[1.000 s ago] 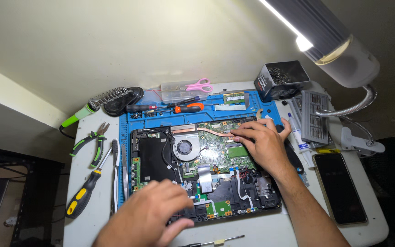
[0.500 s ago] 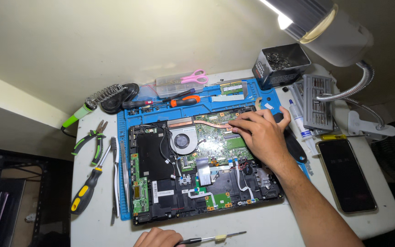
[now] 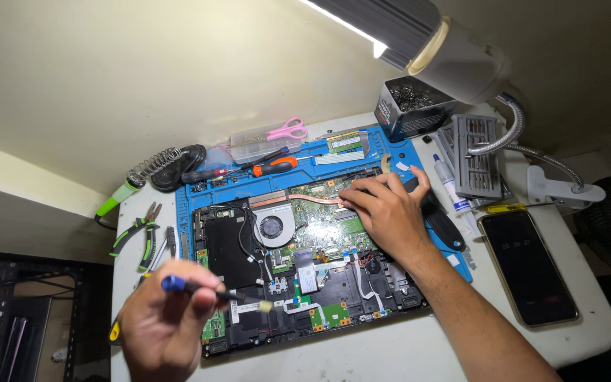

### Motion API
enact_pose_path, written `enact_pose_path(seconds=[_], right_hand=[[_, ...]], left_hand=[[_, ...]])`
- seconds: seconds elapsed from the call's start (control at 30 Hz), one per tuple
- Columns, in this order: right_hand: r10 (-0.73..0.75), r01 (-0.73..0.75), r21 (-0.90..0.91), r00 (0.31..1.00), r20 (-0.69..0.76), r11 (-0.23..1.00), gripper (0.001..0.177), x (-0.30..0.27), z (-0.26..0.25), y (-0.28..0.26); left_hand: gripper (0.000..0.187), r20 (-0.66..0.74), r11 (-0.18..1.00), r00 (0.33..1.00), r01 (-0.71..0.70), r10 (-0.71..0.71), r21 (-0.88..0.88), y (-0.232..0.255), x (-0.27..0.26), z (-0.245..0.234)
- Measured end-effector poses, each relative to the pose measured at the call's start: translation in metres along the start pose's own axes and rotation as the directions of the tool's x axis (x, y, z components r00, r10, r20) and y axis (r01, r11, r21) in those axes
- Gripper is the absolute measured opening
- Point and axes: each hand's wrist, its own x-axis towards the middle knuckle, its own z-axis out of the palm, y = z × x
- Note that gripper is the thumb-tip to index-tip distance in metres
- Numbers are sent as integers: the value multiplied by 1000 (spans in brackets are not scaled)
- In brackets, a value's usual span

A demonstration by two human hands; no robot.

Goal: The person works on a disassembled laptop motherboard, using a screwdriver to remove screws from the cooling fan and heat sink assembly. They then detach a ribbon cable and remove a small circuit board component from the motherboard.

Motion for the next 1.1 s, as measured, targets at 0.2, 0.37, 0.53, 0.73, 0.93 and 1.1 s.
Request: enact_pose_path(seconds=[0.2, 0.37, 0.53, 0.73, 0.93, 1.1], right_hand=[[11, -11, 7, 1000, -28, 1000, 8, -3, 12, 2], [32, -33, 22, 999, 14, 999, 9, -3, 9, 5], [96, -100, 41, 992, 85, 994, 11, -1, 6, 2], [133, -138, 50, 986, 103, 989, 11, 0, 7, 4], [118, -125, 54, 985, 129, 991, 12, 3, 5, 1], [77, -84, 44, 986, 147, 995, 13, 3, 3, 1]], left_hand=[[24, 19, 951, 952, -306, 307, -41, -7, 91, 51], [19, 44, 945, 944, -326, 326, 6, -30, 131, 77], [21, -13, 934, 934, -358, 358, 25, -54, 139, 95], [20, -48, 944, 943, -328, 330, 40, -77, 136, 100], [19, 9, 940, 942, -335, 335, 65, -80, 131, 110], [20, 53, 936, 939, -344, 340, 78, -81, 131, 110]])
